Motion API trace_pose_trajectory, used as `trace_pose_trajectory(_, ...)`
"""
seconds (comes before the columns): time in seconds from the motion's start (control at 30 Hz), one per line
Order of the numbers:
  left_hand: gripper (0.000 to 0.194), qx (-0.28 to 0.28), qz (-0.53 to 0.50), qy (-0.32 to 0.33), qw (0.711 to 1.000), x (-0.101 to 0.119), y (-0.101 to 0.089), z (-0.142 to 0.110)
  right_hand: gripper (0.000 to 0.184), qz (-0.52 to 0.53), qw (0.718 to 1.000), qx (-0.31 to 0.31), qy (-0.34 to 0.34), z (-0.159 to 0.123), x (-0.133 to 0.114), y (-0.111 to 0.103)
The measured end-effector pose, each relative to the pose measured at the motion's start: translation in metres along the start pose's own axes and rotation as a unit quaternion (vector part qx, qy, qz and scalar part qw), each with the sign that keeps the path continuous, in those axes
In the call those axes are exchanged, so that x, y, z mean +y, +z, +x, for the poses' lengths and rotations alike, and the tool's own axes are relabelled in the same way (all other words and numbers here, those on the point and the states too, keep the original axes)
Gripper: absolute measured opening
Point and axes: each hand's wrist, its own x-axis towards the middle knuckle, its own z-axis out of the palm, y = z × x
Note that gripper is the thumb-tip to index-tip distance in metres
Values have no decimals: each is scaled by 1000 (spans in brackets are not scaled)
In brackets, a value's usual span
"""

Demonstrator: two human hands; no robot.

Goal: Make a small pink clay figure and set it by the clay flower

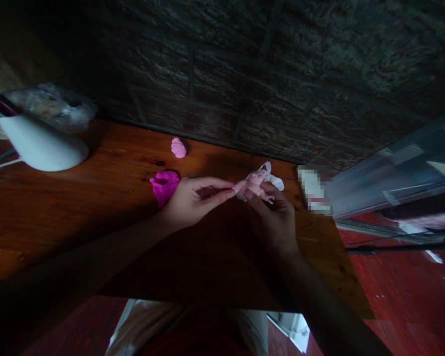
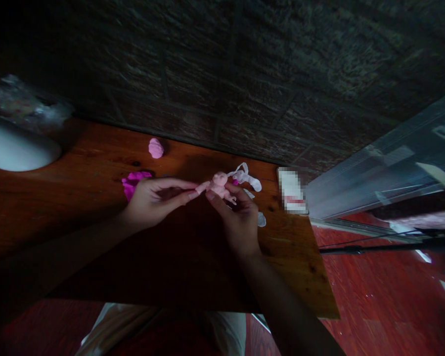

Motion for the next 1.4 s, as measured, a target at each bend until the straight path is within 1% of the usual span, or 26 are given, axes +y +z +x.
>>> trace_pose_trajectory(0.13,11,19,55,37,998,1,1,-1,28,-2,1000,-5,4,-1,2,2)
trace_pose_trajectory(0.27,9,2,120,70,990,-4,0,-4,29,4,1000,-13,-4,-2,5,3)
trace_pose_trajectory(0.33,10,-4,140,73,988,-7,-1,-5,29,-3,1000,-16,-5,-2,4,3)
trace_pose_trajectory(0.4,11,-3,126,65,990,-8,-1,-5,29,-12,1000,-14,-1,-2,3,2)
trace_pose_trajectory(0.47,14,2,86,52,995,-8,1,-6,28,-18,1000,-9,-1,-2,1,1)
trace_pose_trajectory(0.57,28,10,32,22,999,-4,3,-6,28,-19,1000,-9,-14,-3,1,1)
trace_pose_trajectory(0.63,32,10,17,0,1000,-1,4,-6,28,-31,999,-13,-22,-3,1,0)
trace_pose_trajectory(0.73,25,6,7,-13,1000,2,5,-5,28,-47,999,-14,-22,-4,1,1)
trace_pose_trajectory(0.87,20,12,20,-5,1000,4,5,-3,29,-16,1000,-3,-15,-3,2,1)
trace_pose_trajectory(0.97,18,25,42,4,999,4,5,-4,29,-11,999,-16,-26,-4,3,2)
trace_pose_trajectory(1.03,17,37,68,16,997,3,4,-5,28,-24,999,-26,-41,-5,3,4)
trace_pose_trajectory(1.1,16,51,115,42,991,2,4,-6,28,-39,997,-29,-51,-6,3,5)
trace_pose_trajectory(1.23,11,89,225,93,966,0,5,-10,27,-49,997,-18,-50,-7,4,8)
trace_pose_trajectory(1.33,9,98,257,132,952,-1,4,-10,25,-40,998,-11,-48,-7,6,8)
trace_pose_trajectory(1.4,9,90,263,162,947,-1,3,-9,25,-33,999,-15,-39,-6,6,7)
